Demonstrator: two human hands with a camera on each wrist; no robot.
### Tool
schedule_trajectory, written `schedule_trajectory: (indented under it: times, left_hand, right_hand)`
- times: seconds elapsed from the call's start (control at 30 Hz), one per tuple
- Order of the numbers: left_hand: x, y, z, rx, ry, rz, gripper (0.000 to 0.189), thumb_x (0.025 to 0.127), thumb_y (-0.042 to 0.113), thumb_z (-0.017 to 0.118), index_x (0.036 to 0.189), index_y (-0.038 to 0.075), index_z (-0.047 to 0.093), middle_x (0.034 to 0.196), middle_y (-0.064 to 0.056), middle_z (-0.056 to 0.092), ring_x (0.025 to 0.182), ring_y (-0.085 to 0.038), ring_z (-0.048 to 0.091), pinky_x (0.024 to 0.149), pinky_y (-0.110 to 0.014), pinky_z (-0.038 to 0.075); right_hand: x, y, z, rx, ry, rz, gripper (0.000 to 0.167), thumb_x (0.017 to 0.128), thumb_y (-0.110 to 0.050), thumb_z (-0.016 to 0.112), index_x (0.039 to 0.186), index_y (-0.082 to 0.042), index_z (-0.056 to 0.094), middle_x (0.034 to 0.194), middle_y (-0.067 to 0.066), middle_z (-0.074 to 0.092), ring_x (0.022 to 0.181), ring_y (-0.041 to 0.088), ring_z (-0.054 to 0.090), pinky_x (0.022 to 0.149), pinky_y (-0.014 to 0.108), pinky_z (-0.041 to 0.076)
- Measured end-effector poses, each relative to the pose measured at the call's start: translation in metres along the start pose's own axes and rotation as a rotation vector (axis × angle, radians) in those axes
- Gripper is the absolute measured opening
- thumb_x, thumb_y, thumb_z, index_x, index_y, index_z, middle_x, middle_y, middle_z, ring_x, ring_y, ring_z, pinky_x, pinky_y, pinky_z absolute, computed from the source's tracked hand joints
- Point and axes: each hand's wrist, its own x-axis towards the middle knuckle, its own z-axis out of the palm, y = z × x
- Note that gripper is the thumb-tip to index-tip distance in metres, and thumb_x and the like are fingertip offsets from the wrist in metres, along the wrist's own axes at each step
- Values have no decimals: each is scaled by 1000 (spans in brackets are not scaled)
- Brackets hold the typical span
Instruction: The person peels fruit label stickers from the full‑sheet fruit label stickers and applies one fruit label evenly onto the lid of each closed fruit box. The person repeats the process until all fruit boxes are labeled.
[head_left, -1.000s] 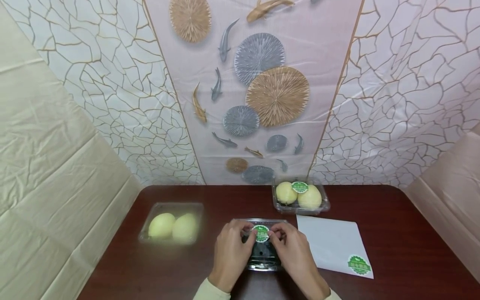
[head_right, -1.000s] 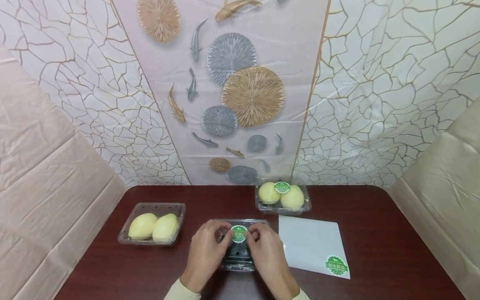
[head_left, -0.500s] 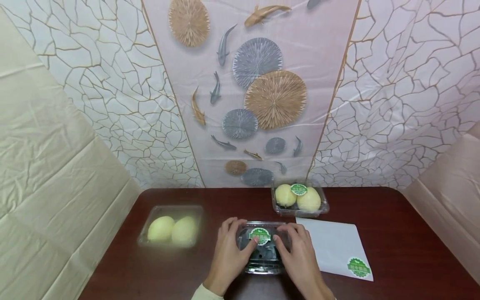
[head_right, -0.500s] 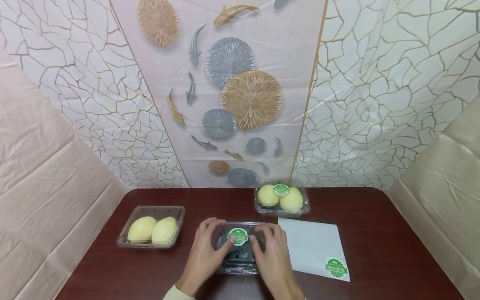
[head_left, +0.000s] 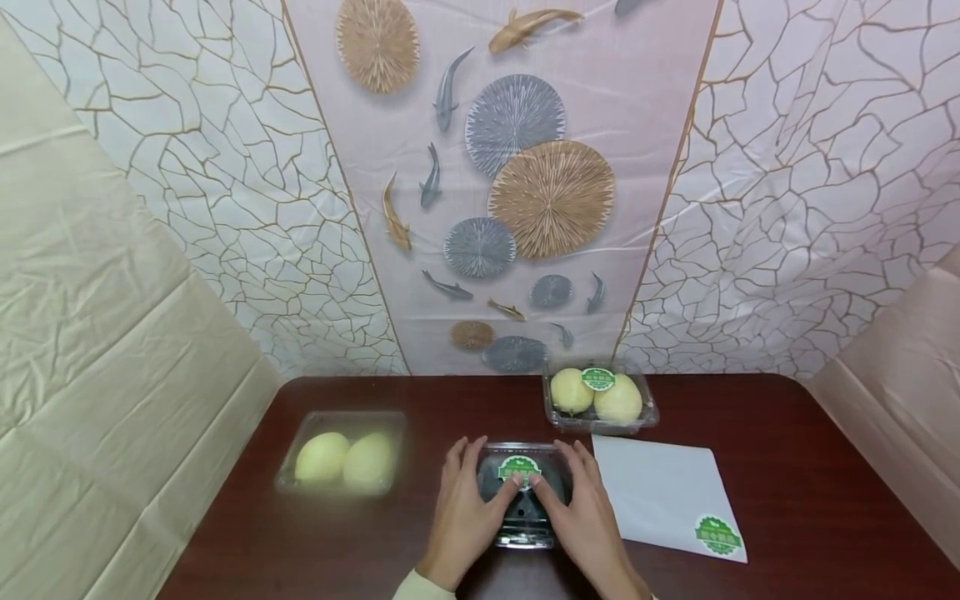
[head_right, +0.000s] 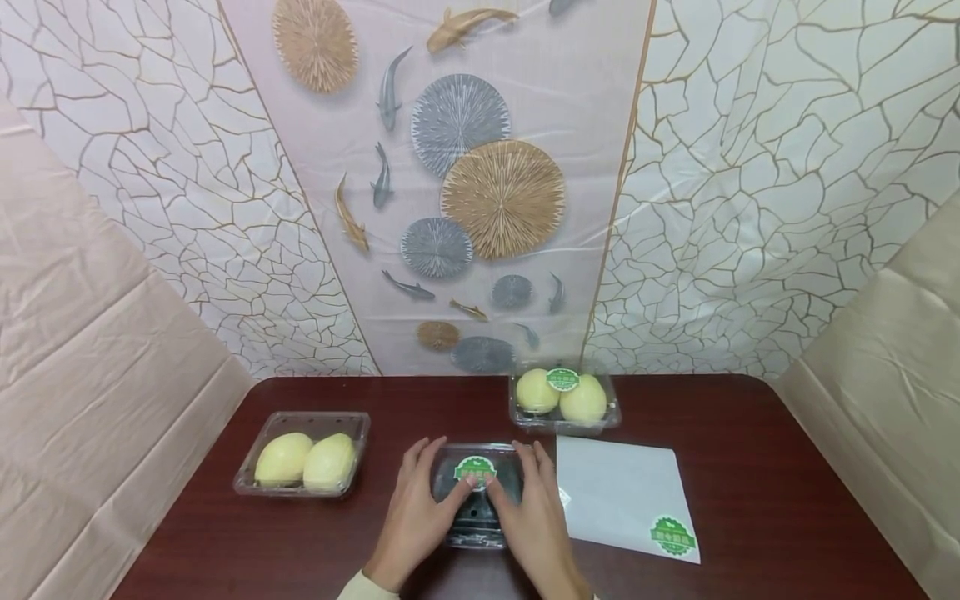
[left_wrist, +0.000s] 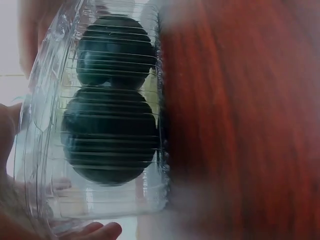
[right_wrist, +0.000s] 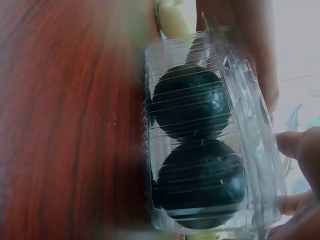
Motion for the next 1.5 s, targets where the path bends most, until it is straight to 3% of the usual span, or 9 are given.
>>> schedule_trajectory:
  times: [0.17, 0.4, 0.6, 0.77, 0.97, 1.17, 1.33, 1.5]
  left_hand:
    - [5, 3, 4, 54, 46, -17, 65, 91, 50, 80, 140, 12, 62, 147, -20, 50, 130, -42, 55, 89, -60, 56]
    - [11, 9, 4, 99, 140, -12, 49, 91, 46, 82, 124, 13, 66, 130, -16, 56, 116, -37, 58, 70, -52, 56]
    - [15, 8, 0, 87, 157, -20, 29, 97, 34, 77, 118, 14, 69, 125, -15, 59, 112, -36, 60, 69, -53, 54]
    - [15, 6, -7, 34, 123, 12, 17, 104, 20, 67, 119, 12, 70, 125, -16, 60, 114, -37, 61, 75, -54, 54]
    - [11, 0, -17, 80, 79, 154, 27, 107, 14, 60, 130, 4, 68, 131, -20, 62, 123, -39, 60, 99, -56, 53]
    - [0, -4, -32, 194, -74, 276, 51, 108, 32, 61, 147, 0, 57, 153, -25, 52, 145, -46, 46, 115, -62, 41]
    - [-10, -8, -41, 363, -153, 416, 68, 106, 47, 60, 154, 0, 49, 162, -23, 43, 151, -43, 39, 120, -61, 36]
    - [-18, -13, -42, 609, -117, 643, 71, 105, 49, 57, 158, 3, 45, 164, -17, 43, 154, -38, 36, 123, -54, 35]
  right_hand:
    - [5, -5, 4, -55, 25, 20, 59, 98, -41, 76, 140, -2, 62, 155, 35, 41, 143, 56, 41, 106, 74, 41]
    - [14, -16, 8, -121, 83, 42, 46, 98, -41, 75, 125, -5, 69, 139, 28, 54, 124, 47, 56, 85, 67, 52]
    - [17, -17, 6, -125, 132, 11, 21, 104, -25, 67, 116, -8, 73, 132, 25, 60, 117, 43, 61, 79, 62, 53]
    - [13, -13, 1, -128, 145, -38, 20, 108, -16, 59, 117, -9, 75, 129, 20, 64, 119, 39, 63, 86, 62, 53]
    - [8, -7, -8, -212, 145, -84, 26, 107, -18, 62, 125, -4, 73, 134, 21, 65, 124, 42, 63, 93, 63, 54]
    - [-4, -4, -14, -246, 79, -182, 41, 107, -19, 64, 139, 5, 62, 150, 28, 54, 141, 48, 49, 109, 66, 44]
    - [-17, -1, -14, -288, 8, -319, 50, 105, -23, 68, 146, 4, 57, 155, 24, 51, 147, 50, 41, 114, 68, 38]
    - [-25, 4, -13, -405, -2, -487, 52, 103, -19, 70, 148, 2, 56, 155, 19, 53, 144, 49, 45, 111, 69, 42]
